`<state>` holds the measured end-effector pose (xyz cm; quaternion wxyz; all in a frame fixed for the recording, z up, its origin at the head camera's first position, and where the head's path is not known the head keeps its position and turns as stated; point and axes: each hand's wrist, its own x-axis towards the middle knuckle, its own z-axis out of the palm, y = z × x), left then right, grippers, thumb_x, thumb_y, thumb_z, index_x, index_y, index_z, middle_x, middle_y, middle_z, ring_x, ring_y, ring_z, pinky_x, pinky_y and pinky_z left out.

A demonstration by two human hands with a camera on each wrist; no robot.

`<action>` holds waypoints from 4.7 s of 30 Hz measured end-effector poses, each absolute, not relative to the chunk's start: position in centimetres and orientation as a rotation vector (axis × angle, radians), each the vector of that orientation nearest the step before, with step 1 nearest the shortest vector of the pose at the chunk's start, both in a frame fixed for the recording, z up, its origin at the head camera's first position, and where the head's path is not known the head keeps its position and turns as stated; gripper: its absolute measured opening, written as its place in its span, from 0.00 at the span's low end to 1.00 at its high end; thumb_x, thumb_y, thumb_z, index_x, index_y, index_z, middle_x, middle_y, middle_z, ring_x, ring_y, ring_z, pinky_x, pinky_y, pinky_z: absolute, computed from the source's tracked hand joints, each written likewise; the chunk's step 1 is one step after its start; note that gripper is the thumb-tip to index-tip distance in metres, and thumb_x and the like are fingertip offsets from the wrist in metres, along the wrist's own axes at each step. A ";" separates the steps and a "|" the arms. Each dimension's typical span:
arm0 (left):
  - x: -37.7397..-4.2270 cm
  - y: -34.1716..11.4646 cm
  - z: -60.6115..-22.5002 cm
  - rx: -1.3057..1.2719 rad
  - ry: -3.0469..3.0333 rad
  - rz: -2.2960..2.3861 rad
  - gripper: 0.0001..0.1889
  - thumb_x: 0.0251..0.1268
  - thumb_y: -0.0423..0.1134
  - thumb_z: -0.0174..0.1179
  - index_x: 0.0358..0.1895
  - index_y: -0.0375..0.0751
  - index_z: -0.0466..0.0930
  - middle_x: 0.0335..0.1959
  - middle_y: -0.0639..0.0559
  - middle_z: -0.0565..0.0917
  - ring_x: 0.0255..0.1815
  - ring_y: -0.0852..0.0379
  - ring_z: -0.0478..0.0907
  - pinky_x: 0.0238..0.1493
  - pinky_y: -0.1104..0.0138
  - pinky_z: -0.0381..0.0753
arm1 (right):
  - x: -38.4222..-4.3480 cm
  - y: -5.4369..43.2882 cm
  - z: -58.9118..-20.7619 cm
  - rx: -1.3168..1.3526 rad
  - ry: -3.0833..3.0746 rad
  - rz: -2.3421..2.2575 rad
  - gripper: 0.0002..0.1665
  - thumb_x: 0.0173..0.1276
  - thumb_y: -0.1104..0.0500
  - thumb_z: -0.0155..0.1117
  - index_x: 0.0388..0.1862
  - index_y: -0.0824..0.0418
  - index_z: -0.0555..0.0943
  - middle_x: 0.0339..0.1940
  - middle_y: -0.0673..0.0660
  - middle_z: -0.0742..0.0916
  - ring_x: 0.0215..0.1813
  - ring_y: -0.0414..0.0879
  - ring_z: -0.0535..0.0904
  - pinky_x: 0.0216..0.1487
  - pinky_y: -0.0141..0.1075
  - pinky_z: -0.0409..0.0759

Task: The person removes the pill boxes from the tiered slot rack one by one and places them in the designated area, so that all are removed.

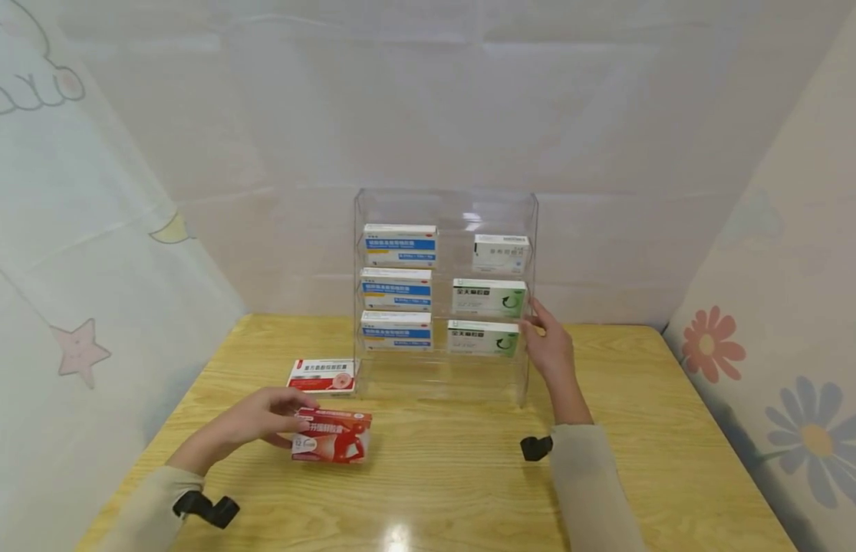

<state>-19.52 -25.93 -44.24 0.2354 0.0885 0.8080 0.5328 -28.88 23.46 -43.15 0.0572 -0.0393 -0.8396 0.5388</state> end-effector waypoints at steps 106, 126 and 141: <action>-27.4 -19.3 -39.4 0.488 2.845 1.209 0.26 0.67 0.45 0.67 0.69 0.53 0.76 0.71 0.47 0.74 0.63 0.42 0.77 0.56 0.44 0.81 | -28.9 23.4 -44.1 -0.118 -2.584 1.449 0.34 0.81 0.44 0.50 0.82 0.36 0.55 0.71 0.63 0.77 0.52 0.62 0.86 0.55 0.54 0.84; -30.7 -16.0 -38.2 0.634 2.938 0.921 0.25 0.65 0.43 0.69 0.66 0.49 0.78 0.71 0.47 0.74 0.65 0.41 0.75 0.64 0.47 0.76 | -28.8 23.1 -44.1 -0.147 -2.590 1.440 0.34 0.82 0.47 0.50 0.82 0.36 0.55 0.70 0.63 0.78 0.52 0.62 0.86 0.53 0.51 0.86; -30.9 -13.9 -38.9 0.562 3.045 0.650 0.27 0.63 0.41 0.71 0.66 0.50 0.79 0.68 0.45 0.71 0.64 0.39 0.65 0.62 0.47 0.73 | -28.7 23.0 -44.1 -0.140 -2.591 1.449 0.34 0.82 0.49 0.50 0.82 0.35 0.54 0.71 0.62 0.77 0.54 0.64 0.85 0.51 0.50 0.86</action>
